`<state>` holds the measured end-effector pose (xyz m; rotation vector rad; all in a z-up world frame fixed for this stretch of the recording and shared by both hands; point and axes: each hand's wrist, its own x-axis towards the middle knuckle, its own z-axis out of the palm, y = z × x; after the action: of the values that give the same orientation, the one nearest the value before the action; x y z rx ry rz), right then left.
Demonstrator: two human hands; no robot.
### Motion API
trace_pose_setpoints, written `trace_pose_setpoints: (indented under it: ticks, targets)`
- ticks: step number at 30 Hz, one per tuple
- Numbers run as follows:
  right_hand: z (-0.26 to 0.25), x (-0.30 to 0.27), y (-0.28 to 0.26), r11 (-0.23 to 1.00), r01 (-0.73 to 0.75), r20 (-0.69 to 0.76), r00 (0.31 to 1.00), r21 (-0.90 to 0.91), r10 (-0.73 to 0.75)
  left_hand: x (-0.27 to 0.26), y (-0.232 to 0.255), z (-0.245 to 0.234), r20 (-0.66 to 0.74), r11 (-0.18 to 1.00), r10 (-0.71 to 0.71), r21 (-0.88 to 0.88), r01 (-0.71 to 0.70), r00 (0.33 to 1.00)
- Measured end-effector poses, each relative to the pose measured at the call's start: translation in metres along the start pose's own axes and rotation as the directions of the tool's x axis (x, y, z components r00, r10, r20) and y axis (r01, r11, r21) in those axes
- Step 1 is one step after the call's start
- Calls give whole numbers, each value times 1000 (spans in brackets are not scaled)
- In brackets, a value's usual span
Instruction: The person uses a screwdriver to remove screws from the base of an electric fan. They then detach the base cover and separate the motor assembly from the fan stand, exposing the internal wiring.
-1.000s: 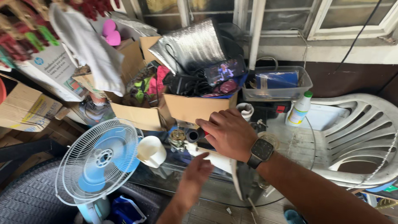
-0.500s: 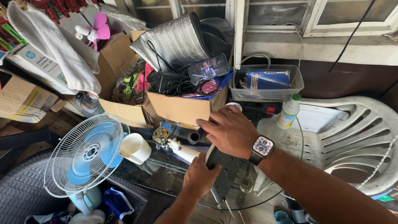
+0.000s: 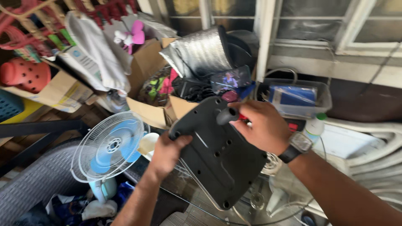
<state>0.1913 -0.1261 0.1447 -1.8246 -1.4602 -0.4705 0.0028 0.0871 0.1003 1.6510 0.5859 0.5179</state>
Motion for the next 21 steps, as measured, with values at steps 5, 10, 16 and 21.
trace_pose_setpoints:
  ticks: [5,10,16,21]
  targets:
    - [-7,17,-14,984,-45,-57,997,173,56,4,10,-44,25,939,-114,-322,116,993]
    - [1,37,-33,696,-178,87,983,695,164,15,-1,-79,144,873,-118,-456,172,983]
    - [30,66,-61,587,-410,358,910,699,209,48,-5,-102,200,880,-172,-409,242,965]
    - [59,92,-74,533,-422,433,894,733,113,83,-8,-114,227,931,-149,-297,214,962]
